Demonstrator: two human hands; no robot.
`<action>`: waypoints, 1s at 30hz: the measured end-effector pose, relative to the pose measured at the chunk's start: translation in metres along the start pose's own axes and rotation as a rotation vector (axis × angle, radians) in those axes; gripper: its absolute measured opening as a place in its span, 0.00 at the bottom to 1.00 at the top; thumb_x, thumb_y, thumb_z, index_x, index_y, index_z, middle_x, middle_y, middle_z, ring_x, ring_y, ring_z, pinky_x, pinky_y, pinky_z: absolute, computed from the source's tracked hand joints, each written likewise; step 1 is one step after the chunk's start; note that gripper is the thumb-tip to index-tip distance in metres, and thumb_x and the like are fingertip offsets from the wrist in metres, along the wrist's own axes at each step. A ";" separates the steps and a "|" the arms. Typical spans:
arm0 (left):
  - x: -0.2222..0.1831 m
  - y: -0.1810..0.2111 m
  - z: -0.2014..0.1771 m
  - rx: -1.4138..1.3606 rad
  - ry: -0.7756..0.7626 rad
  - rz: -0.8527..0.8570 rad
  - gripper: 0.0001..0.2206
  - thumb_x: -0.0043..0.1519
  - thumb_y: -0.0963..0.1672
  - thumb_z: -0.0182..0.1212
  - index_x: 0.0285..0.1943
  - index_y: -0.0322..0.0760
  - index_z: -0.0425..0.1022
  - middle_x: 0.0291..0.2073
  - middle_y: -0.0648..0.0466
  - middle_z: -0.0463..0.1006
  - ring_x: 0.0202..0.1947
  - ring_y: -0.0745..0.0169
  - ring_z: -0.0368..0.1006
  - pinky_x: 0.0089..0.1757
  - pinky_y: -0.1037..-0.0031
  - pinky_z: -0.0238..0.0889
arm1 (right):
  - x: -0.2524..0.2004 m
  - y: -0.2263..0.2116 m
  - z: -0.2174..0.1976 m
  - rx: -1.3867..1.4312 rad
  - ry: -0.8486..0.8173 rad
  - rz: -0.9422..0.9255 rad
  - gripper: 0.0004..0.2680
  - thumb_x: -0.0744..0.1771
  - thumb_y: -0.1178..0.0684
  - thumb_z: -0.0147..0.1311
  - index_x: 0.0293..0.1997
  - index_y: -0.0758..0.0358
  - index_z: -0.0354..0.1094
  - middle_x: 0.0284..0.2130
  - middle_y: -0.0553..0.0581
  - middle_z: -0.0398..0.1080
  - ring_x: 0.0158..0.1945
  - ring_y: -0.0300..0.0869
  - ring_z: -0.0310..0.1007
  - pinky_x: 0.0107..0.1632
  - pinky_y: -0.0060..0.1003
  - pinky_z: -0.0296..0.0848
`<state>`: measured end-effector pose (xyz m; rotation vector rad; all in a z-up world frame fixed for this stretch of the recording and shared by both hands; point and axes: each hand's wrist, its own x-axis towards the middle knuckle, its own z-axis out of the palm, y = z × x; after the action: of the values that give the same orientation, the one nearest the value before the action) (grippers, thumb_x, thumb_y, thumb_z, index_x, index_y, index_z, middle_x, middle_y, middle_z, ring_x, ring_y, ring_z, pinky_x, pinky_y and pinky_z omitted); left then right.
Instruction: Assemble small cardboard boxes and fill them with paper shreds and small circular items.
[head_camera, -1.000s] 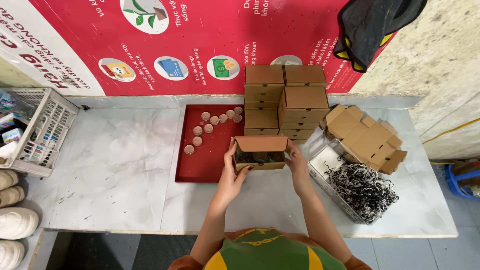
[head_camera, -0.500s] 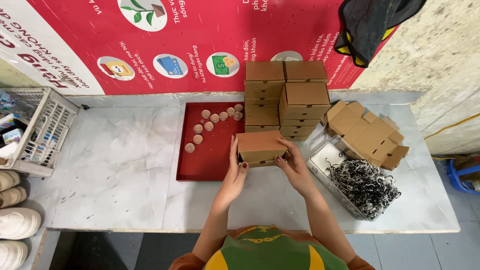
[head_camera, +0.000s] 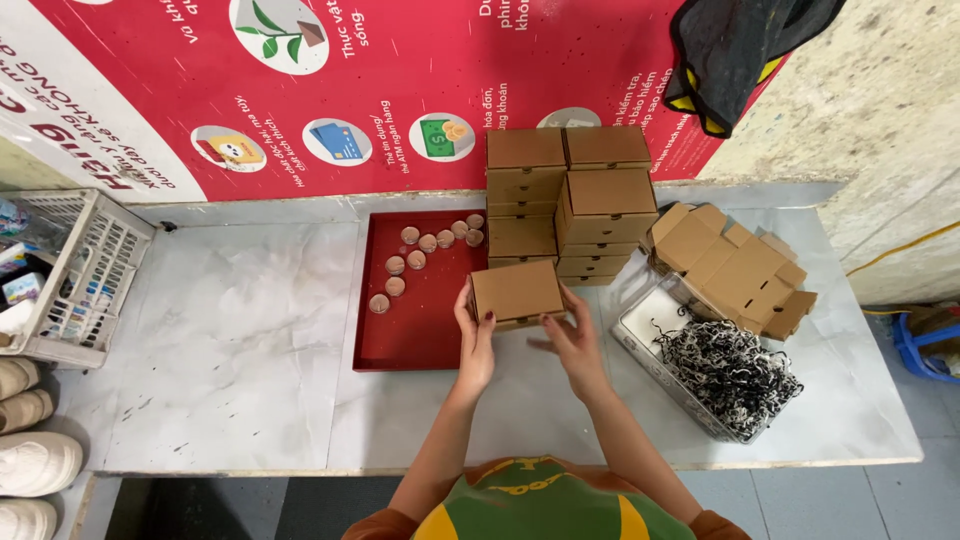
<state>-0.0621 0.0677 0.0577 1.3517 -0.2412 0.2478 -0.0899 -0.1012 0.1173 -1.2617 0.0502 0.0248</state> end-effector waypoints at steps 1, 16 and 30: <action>0.009 -0.002 0.000 -0.002 -0.001 0.001 0.27 0.70 0.38 0.40 0.79 0.31 0.38 0.80 0.40 0.40 0.80 0.48 0.36 0.72 0.61 0.32 | 0.004 -0.006 0.005 -0.002 0.001 -0.002 0.21 0.67 0.58 0.51 0.69 0.52 0.52 0.62 0.52 0.58 0.56 0.43 0.66 0.51 0.50 0.80; 0.114 -0.078 -0.006 0.306 -0.153 -0.149 0.36 0.69 0.46 0.54 0.81 0.31 0.35 0.78 0.38 0.48 0.77 0.47 0.48 0.68 0.64 0.46 | 0.126 0.095 -0.039 0.540 0.127 0.271 0.11 0.69 0.56 0.54 0.54 0.70 0.59 0.48 0.61 0.68 0.54 0.53 0.76 0.57 0.50 0.74; 0.108 0.005 0.050 0.713 -0.091 0.388 0.29 0.68 0.43 0.55 0.79 0.34 0.51 0.75 0.39 0.58 0.77 0.39 0.52 0.72 0.54 0.43 | 0.128 0.024 -0.133 -0.194 0.588 -0.612 0.15 0.71 0.57 0.52 0.63 0.65 0.52 0.55 0.55 0.61 0.57 0.41 0.61 0.60 0.35 0.65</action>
<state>0.0373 0.0237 0.1061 2.0193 -0.5260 0.6403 0.0340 -0.2216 0.0481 -1.3978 0.1699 -0.8884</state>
